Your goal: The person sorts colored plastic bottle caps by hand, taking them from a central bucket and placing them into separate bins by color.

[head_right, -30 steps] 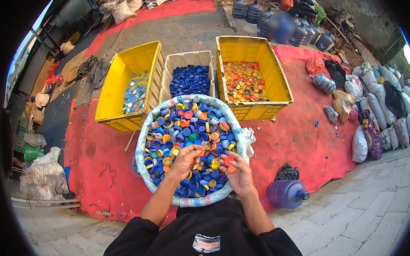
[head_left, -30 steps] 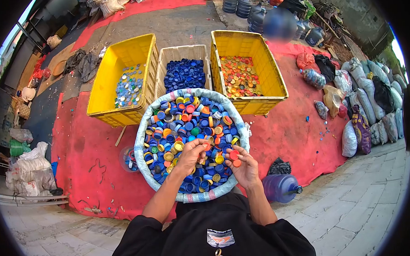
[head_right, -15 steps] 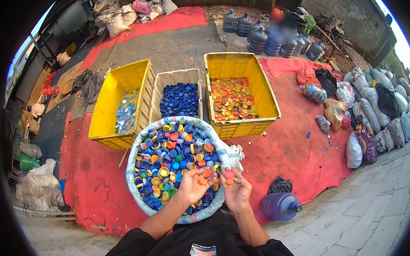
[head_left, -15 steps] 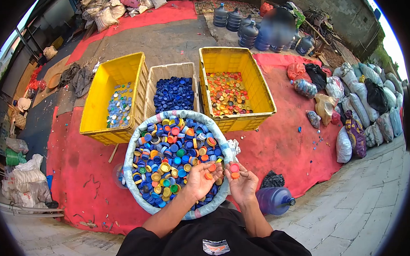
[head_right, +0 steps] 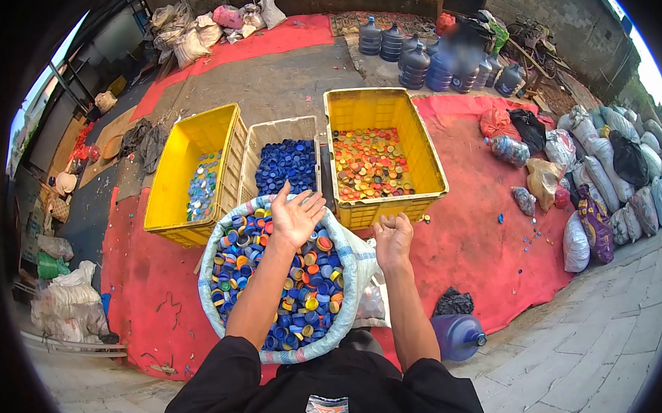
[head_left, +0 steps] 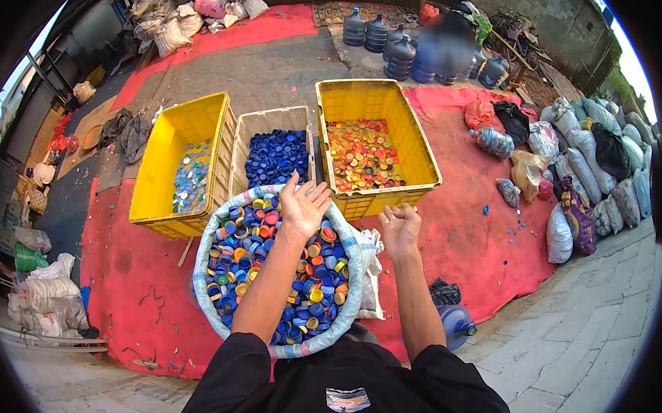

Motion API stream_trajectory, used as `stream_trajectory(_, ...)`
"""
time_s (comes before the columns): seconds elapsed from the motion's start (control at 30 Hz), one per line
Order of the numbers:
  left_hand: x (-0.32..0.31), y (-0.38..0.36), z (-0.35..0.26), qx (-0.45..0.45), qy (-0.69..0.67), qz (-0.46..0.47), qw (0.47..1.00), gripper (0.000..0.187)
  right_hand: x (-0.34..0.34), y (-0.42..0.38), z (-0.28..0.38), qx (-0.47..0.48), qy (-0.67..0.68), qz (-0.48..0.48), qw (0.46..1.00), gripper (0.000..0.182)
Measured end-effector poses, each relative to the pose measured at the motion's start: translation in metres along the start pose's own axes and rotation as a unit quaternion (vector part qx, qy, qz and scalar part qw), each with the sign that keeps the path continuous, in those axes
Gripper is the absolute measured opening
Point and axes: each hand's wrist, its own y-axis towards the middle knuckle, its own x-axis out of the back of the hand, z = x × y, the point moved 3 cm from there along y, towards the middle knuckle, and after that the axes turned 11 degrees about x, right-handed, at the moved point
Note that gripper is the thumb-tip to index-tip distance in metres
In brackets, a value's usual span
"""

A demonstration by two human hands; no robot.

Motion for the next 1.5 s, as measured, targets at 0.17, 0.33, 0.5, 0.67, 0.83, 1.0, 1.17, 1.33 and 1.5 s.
stream_trajectory(0.17, 0.064, -0.062, -0.006, -0.019, -0.037, -0.018, 0.999, 0.037, 0.029, -0.073, -0.011, -0.048, -0.071, -0.067, 0.994, 0.067)
stream_trajectory(0.33, 0.11, -0.123, -0.001, -0.057, -0.022, -0.059, 0.996, 0.058, 0.039, -0.118, -0.016, 0.002, -0.263, 0.037, 0.964, 0.061)
stream_trajectory(0.5, 0.149, -0.165, 0.019, -0.076, -0.041, -0.09, 0.992, 0.042, 0.021, -0.146, -0.021, 0.192, -0.488, 0.124, 0.842, 0.049)
stream_trajectory(0.67, 0.166, -0.192, 0.031, -0.078, -0.015, -0.116, 0.99, 0.043, -0.011, -0.169, -0.028, 0.359, -0.643, 0.214, 0.642, 0.043)
stream_trajectory(0.83, 0.165, -0.217, 0.029, -0.083, 0.011, -0.106, 0.991, 0.04, -0.038, -0.181, -0.046, 0.354, -0.679, 0.281, 0.579, 0.043)
stream_trajectory(1.0, 0.171, -0.23, 0.03, -0.086, 0.032, -0.117, 0.989, 0.027, -0.059, -0.185, -0.067, 0.37, -0.689, 0.352, 0.514, 0.045)
stream_trajectory(1.17, 0.179, -0.238, 0.032, -0.092, 0.035, -0.13, 0.987, 0.021, -0.076, -0.181, -0.085, 0.345, -0.696, 0.416, 0.471, 0.054)
stream_trajectory(1.33, 0.181, -0.243, 0.031, -0.095, 0.038, -0.135, 0.986, 0.02, -0.074, -0.177, -0.1, 0.328, -0.694, 0.427, 0.478, 0.055)
stream_trajectory(1.5, 0.182, -0.241, 0.033, -0.104, 0.044, -0.133, 0.985, 0.019, -0.072, -0.177, -0.099, 0.302, -0.718, 0.404, 0.479, 0.051)
